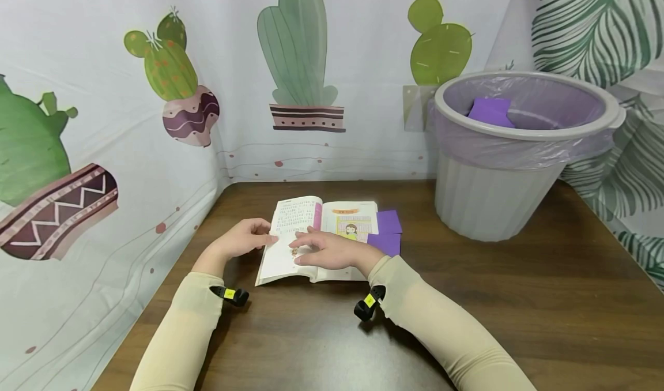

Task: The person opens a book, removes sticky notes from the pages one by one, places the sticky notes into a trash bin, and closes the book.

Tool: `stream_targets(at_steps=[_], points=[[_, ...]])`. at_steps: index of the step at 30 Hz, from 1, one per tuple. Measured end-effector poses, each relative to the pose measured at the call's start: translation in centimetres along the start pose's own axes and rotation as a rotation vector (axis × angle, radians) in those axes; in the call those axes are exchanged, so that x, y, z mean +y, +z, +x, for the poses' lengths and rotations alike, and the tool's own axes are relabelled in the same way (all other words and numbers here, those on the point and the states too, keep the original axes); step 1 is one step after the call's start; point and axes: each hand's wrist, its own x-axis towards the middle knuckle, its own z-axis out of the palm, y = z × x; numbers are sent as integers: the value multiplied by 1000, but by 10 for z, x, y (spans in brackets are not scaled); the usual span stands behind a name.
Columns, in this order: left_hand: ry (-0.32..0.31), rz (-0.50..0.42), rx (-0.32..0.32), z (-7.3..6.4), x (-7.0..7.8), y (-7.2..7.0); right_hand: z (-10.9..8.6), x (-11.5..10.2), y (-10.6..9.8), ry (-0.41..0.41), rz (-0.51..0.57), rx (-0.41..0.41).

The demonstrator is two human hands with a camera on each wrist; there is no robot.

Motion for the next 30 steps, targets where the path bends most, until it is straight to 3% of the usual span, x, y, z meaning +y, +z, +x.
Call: stream_targets(at_steps=[7,13,19,25,30], points=[[-33,55,39,2,1,3,-1,-2,-2,-20,3,-17],[-45,51,45,2,2,5,-2,-2,-4,-23,54,-17],[-52,56,59,2,4,6,-3,0,-10,-33,31,-15],[-72,71,84,1,6,8,-8,2,-22,6,17,2],[-22,61,90,1,11,9,-12,3,-33,35,19,30]])
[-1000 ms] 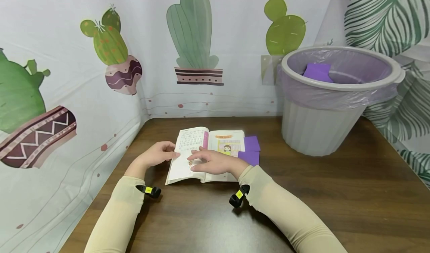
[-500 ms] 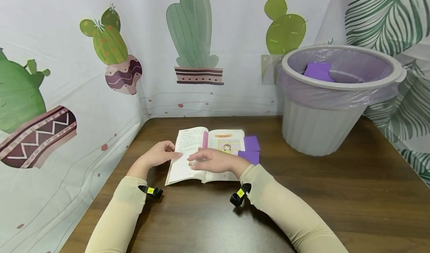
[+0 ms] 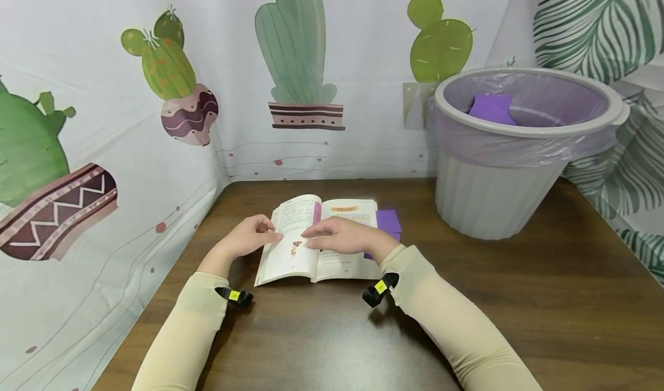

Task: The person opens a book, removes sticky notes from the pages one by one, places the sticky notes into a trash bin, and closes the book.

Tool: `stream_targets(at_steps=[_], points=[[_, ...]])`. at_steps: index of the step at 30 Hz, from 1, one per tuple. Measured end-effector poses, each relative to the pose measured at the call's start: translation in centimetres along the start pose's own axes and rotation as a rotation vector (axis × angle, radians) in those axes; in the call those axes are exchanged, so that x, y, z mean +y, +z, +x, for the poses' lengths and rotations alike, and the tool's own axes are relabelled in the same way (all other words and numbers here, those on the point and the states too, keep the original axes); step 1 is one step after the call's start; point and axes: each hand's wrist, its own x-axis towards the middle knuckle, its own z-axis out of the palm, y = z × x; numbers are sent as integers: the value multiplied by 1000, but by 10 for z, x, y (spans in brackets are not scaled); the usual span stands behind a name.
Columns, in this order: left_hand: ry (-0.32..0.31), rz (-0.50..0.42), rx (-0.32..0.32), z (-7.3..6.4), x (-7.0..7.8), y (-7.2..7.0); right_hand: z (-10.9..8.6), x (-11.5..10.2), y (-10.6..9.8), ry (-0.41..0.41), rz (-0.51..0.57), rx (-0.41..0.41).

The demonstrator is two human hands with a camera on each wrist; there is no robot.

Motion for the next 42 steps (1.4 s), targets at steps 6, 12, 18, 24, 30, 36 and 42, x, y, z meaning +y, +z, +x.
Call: stream_targets(at_steps=[6,12,18,24,30,36,42], points=[[111,-39,-6,-1,9,2,-2,1,-8,10,-28,-15],[203,-64,-41,-1,22,9,-5,5,-16,49,-15,-25],[268,-45,-62,-3,40,13,-11,14,-24,62,-29,-25],[258,-1,-113,8,57,8,-22,21,-33,67,-56,-5],[240,64,-182,29,69,5,-34,28,-40,113,-71,1],[207,90,-276,49,91,3,-49,37,-44,153,-75,15],[131,82,-301,70,112,7,-63,42,-46,180,-93,42]])
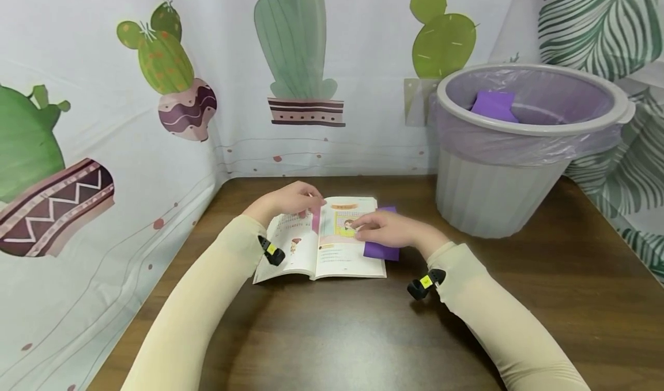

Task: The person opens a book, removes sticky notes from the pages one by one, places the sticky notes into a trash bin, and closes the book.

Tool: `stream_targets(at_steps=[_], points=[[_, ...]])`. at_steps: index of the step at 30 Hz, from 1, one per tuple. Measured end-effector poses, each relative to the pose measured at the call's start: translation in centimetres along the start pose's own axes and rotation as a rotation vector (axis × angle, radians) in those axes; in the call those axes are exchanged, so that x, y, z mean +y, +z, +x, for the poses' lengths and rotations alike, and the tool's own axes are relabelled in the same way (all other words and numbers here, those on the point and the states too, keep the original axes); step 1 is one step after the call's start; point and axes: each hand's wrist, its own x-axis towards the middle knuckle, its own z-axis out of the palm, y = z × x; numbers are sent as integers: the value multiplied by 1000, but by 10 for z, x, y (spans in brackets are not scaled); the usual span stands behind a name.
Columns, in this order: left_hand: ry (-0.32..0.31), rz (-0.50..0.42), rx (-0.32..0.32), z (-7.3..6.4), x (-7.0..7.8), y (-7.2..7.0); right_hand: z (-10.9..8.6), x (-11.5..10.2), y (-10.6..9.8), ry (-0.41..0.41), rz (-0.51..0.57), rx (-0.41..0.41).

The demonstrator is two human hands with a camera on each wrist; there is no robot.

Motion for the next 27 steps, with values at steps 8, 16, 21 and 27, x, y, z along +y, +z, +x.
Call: stream_targets(at_steps=[8,16,21,27], points=[[-50,-31,-1,22,27,7,-11,9,-3,-19,-43,1],[37,-12,-117,41,44,24,-14,19,-4,-22,-40,19],[4,-41,-120,47,47,30,-13,21,-4,-10,-39,38],[1,-27,-116,48,47,37,-9,20,-4,-31,-48,45]])
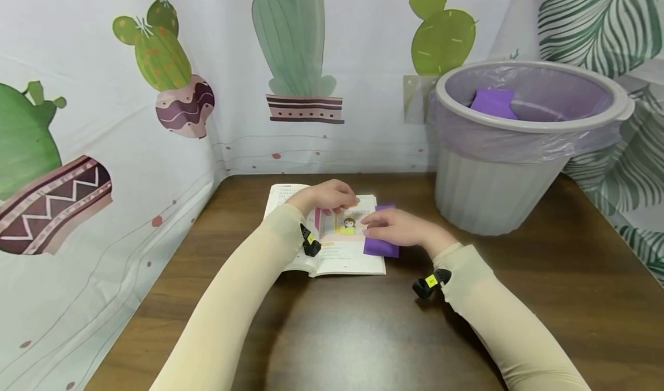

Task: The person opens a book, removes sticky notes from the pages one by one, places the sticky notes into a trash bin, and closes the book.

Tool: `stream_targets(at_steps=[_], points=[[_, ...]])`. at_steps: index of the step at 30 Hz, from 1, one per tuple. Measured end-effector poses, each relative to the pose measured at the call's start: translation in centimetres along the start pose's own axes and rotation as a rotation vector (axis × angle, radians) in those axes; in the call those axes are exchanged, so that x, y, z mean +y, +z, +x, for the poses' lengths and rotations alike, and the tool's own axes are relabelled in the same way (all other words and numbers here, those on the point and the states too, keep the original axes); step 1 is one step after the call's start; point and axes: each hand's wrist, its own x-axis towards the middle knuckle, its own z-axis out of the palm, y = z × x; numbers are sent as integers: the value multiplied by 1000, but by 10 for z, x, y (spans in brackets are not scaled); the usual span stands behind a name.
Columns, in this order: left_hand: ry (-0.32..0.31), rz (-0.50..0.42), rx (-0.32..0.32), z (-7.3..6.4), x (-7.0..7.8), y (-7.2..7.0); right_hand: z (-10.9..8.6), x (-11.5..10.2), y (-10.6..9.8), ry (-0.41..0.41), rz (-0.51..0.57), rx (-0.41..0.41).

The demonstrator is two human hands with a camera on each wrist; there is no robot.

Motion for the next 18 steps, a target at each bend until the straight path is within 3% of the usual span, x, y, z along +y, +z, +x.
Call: stream_targets(at_steps=[7,18], points=[[-15,114,-30,4,0,10,-2,4,-3,-7,7,9],[-31,118,-13,7,3,17,-7,15,-10,56,-11,95]])
